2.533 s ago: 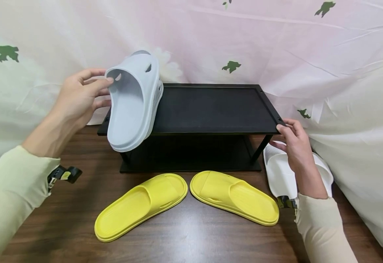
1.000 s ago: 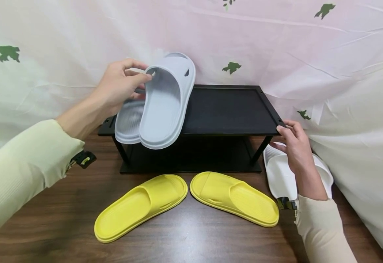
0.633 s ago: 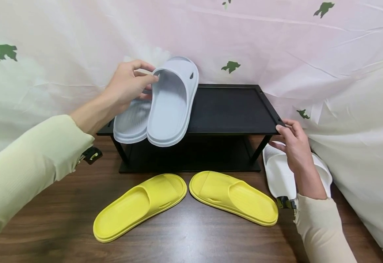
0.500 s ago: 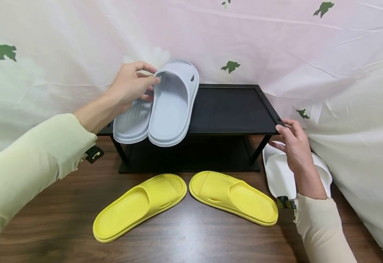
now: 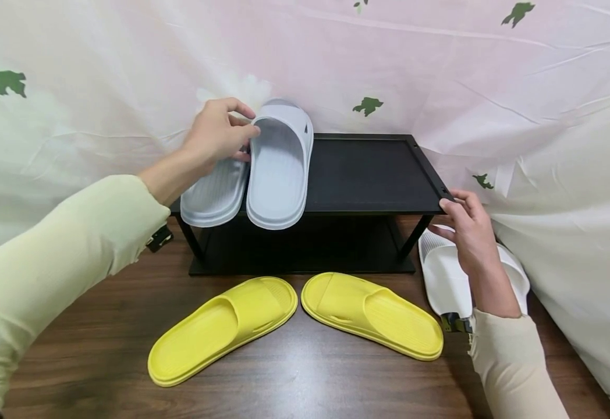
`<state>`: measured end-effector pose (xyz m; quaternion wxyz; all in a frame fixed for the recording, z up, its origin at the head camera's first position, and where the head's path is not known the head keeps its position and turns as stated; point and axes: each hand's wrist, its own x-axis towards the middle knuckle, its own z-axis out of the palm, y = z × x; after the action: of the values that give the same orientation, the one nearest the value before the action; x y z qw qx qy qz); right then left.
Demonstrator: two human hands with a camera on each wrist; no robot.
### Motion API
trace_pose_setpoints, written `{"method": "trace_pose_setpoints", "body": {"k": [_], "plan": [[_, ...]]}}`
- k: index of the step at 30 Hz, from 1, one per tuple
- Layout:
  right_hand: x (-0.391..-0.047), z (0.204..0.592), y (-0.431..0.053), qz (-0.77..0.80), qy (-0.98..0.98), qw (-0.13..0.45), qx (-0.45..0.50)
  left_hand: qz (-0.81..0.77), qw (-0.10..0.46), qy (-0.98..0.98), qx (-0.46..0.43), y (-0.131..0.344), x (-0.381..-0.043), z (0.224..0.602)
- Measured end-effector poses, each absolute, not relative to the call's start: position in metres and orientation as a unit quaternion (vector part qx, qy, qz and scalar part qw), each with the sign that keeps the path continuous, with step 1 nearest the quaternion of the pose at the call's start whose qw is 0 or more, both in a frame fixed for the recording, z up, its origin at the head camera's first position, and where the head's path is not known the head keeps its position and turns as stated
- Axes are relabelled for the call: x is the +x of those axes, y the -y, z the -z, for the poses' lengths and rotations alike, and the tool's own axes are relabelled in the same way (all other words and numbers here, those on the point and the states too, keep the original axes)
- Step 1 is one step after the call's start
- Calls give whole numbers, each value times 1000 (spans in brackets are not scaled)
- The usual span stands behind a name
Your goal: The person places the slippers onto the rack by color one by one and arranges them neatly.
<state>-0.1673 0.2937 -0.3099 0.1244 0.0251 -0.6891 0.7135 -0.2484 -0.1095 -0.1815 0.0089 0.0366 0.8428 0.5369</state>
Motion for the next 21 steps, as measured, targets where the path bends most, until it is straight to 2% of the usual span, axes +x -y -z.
{"method": "trace_pose_setpoints", "body": {"k": [21], "plan": [[-165, 309, -294, -723, 678, 126, 26, -429, -58, -899, 72, 108, -249, 188]]}}
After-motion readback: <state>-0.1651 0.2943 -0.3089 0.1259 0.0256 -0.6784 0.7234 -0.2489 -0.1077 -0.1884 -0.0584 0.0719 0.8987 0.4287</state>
